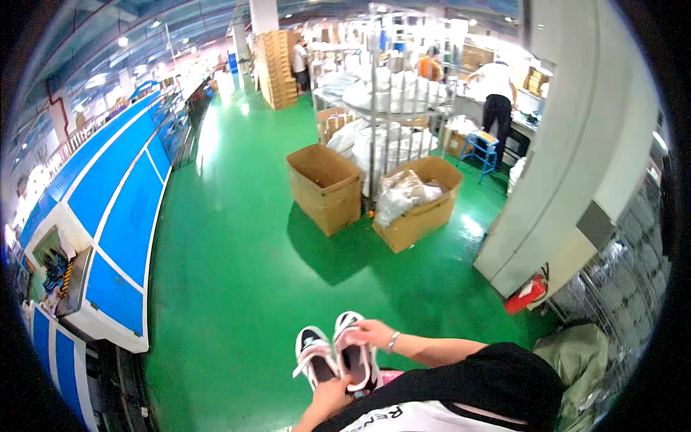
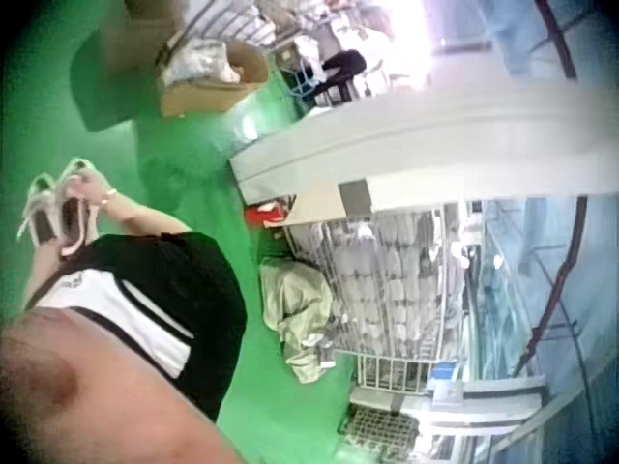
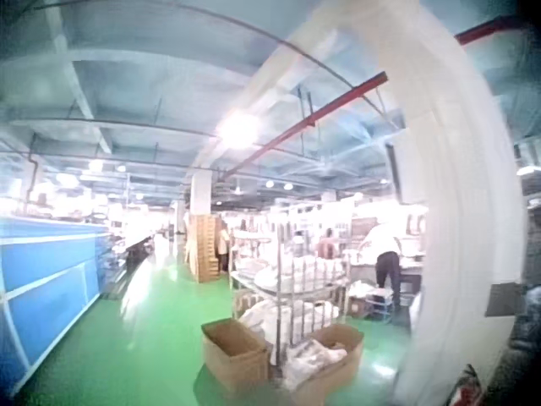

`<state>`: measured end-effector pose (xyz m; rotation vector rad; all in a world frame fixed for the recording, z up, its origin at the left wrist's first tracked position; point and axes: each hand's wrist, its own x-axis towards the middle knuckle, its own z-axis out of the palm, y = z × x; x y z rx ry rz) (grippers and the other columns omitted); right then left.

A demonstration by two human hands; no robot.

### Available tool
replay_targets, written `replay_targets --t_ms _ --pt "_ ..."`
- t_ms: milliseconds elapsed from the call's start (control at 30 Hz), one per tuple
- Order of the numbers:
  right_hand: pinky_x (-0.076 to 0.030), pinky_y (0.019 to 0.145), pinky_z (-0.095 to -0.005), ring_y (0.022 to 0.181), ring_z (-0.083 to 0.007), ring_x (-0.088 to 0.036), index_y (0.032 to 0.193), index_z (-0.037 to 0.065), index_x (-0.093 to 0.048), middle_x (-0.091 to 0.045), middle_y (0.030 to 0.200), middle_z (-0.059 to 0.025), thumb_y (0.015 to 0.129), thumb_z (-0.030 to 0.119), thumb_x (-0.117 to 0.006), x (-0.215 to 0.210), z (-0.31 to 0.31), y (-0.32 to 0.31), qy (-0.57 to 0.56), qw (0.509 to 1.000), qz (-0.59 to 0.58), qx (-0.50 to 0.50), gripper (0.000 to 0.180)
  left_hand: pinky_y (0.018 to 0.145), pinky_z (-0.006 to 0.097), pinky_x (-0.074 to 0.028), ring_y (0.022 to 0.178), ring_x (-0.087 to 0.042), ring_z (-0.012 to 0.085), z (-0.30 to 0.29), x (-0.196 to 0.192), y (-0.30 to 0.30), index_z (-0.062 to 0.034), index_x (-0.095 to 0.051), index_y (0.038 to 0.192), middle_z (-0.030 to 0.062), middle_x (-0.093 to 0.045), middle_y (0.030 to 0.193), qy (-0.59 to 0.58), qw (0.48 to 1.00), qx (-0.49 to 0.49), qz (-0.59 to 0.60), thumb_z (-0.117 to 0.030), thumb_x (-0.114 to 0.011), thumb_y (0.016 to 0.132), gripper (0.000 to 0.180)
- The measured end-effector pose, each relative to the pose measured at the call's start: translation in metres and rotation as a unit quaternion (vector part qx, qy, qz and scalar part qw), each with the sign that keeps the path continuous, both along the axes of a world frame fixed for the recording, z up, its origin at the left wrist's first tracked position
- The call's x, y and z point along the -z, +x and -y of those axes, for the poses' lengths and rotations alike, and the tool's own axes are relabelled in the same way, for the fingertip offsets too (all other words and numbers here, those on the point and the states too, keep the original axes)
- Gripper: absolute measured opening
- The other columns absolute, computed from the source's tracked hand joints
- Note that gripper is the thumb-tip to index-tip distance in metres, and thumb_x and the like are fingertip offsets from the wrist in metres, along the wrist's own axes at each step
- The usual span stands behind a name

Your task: The person picks up and examines shoe soles and matching shoe uppers on a conveyor belt, walks through a factory floor to another station to retrieve more soles from a bag, and then returns to the conveyor belt to match them with the remaining shoe uppers.

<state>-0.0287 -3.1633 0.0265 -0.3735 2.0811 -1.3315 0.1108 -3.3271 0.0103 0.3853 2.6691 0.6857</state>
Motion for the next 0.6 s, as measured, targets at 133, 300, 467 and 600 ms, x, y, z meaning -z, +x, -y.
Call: replay_targets --t_ms 133,300,467,600 --pt "-0.041 0.069 -0.0236 0.077 -0.0091 -0.05 0.098 0.002 -0.055 -0.057 0.084 -0.0028 0.082 0.023 -0.05 0.043 0.013 -0.103 -0.111 0.983 -0.007 0.145 0.027 0.062 0.042 -0.046 0.071 -0.058 0.0326 0.059 -0.023 -0.155 -0.0129 -0.046 0.093 0.0154 -0.059 0.075 -0.071 0.983 0.156 0.067 -0.025 -0.058 0.064 0.034" --pt "-0.041 0.07 -0.0227 0.078 -0.0086 -0.049 0.096 0.001 -0.056 -0.057 0.085 -0.0018 0.083 0.024 -0.05 0.07 0.1 -0.257 -0.225 0.946 0.045 0.228 0.027 0.059 0.043 -0.045 0.069 -0.058 0.0322 0.157 -0.004 -0.324 -0.0126 -0.045 0.094 0.0155 -0.059 0.075 -0.05 0.986 0.159 0.025 -0.027 -0.06 0.063 0.037" --pt "-0.041 0.066 -0.0249 0.072 -0.0103 -0.049 0.093 0.005 -0.057 -0.057 0.077 -0.0038 0.084 0.032 -0.046 0.028 0.235 -0.452 -0.092 0.992 -0.067 0.057 0.031 0.064 0.042 -0.045 0.073 -0.058 0.0323 0.256 -0.006 -0.466 -0.0151 -0.05 0.096 0.0153 -0.058 0.078 -0.008 0.998 0.047 0.051 -0.028 -0.061 0.062 0.038" --pt "-0.04 0.061 -0.0258 0.066 -0.0089 -0.046 0.087 0.002 -0.057 -0.053 0.068 -0.0025 0.083 0.031 -0.049 0.024 0.355 -0.587 -0.031 0.996 -0.053 -0.062 0.031 0.065 0.041 -0.045 0.073 -0.057 0.0323 0.328 0.006 -0.563 -0.0164 -0.053 0.094 0.0147 -0.058 0.079 0.022 0.995 -0.092 0.034 -0.028 -0.062 0.062 0.035"
